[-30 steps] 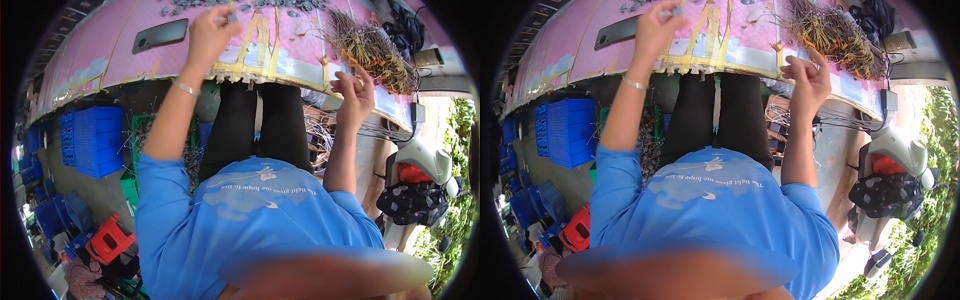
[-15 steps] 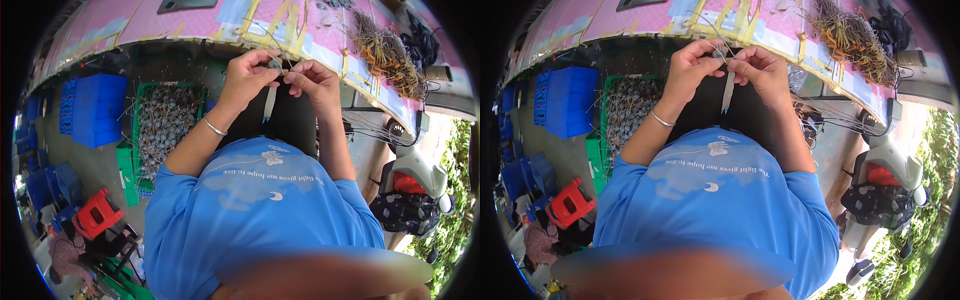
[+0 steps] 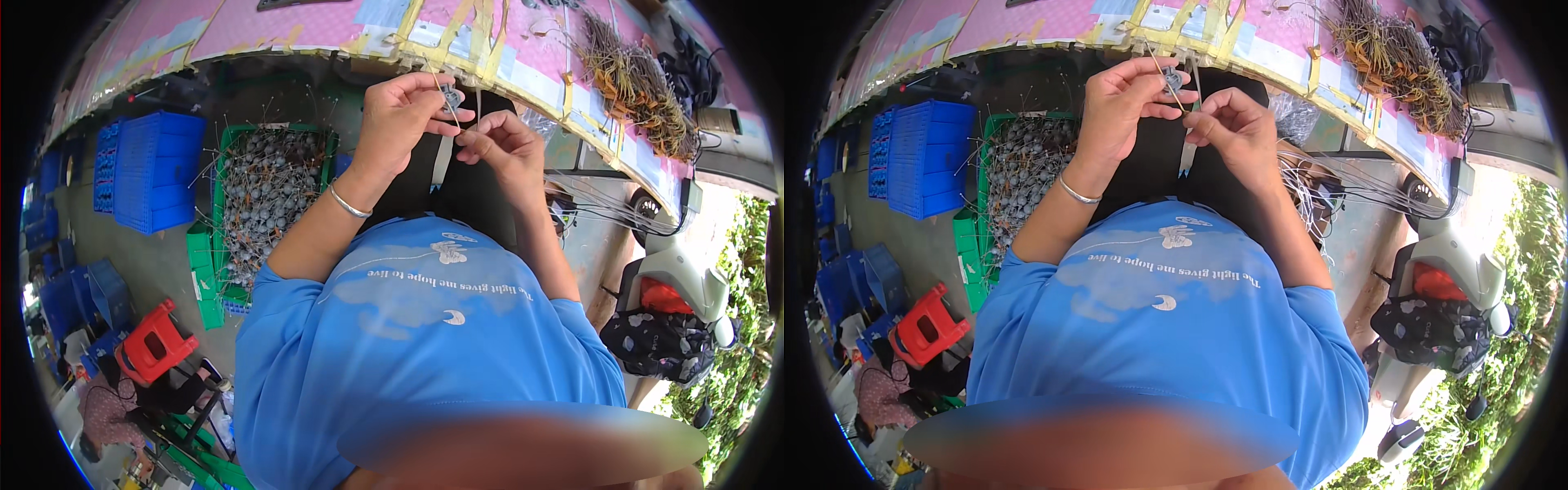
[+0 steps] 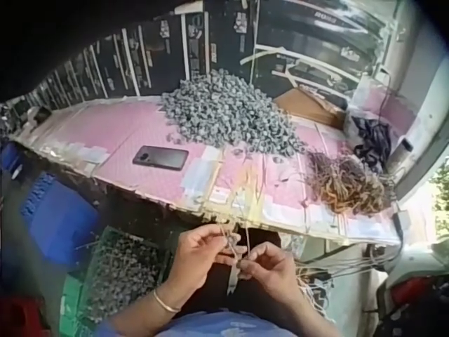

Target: Manually assembling small circular electronic components by attaching wires and housings at a factory workbench.

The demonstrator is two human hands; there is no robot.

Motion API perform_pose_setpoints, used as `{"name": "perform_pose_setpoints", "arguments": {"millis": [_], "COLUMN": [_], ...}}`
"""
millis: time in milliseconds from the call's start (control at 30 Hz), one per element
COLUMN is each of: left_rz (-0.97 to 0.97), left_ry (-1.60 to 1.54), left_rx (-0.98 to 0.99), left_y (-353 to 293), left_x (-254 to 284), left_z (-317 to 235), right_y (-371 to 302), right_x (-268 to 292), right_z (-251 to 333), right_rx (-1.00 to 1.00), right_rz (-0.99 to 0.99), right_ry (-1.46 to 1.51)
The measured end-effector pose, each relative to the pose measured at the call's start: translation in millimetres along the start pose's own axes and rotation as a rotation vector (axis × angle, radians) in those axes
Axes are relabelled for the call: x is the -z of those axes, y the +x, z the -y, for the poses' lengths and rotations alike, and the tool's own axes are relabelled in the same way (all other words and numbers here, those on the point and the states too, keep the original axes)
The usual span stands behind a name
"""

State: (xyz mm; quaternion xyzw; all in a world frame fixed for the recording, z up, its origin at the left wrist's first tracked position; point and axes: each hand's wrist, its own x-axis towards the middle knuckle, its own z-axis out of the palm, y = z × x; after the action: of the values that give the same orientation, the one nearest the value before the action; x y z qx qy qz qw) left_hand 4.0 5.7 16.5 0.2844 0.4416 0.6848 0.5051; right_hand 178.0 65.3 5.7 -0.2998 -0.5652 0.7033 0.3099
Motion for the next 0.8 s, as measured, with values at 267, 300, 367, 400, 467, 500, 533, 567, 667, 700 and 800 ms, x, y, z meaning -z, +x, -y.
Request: {"name": "perform_pose_setpoints", "arguments": {"millis": [267, 300, 367, 400, 467, 500, 533, 567, 667, 700, 800], "left_rz": [0.182, 0.222, 0.246, 0.273, 0.278, 0.281, 0.253, 0.226, 0.247, 0.250, 0.168], "left_ry": [0.013, 0.030, 0.062, 0.105, 0.122, 0.124, 0.075, 0.026, -0.065, -0.064, -0.063], "left_rx": [0.092, 0.114, 0.130, 0.122, 0.115, 0.117, 0.112, 0.110, 0.208, 0.211, 0.159], "left_y": [-8.7, -11.1, -14.7, -15.6, -16.8, -16.0, -14.9, -13.8, -10.2, -9.6, -11.3], "left_x": [-5.1, -8.4, -13.4, -13.8, -14.8, -14.8, -14.5, -14.1, -11.9, -12.7, -19.4], "left_z": [-9.6, -10.5, -9.9, -8.0, -3.7, -3.0, -2.6, -2.4, -5.7, -4.3, 2.9], "right_y": [16.3, 21.2, 25.0, 25.6, 26.3, 26.6, 26.8, 26.6, 23.7, 23.8, 27.3], "right_x": [5.6, 10.2, 11.6, 10.8, 11.6, 12.6, 13.4, 14.1, 9.2, 8.3, 8.6], "right_z": [-0.4, 2.3, 0.1, 2.3, 4.3, 3.7, 3.1, 2.6, 4.1, 4.0, 0.5], "right_rx": [0.152, 0.106, 0.087, 0.140, 0.201, 0.202, 0.229, 0.256, 0.228, 0.203, 0.061], "right_rz": [-0.027, 0.021, 0.062, 0.139, 0.206, 0.202, 0.179, 0.154, 0.110, 0.096, -0.004], "right_ry": [-0.056, 0.088, 0.198, 0.168, 0.159, 0.160, 0.202, 0.244, 0.266, 0.261, 0.331]}}
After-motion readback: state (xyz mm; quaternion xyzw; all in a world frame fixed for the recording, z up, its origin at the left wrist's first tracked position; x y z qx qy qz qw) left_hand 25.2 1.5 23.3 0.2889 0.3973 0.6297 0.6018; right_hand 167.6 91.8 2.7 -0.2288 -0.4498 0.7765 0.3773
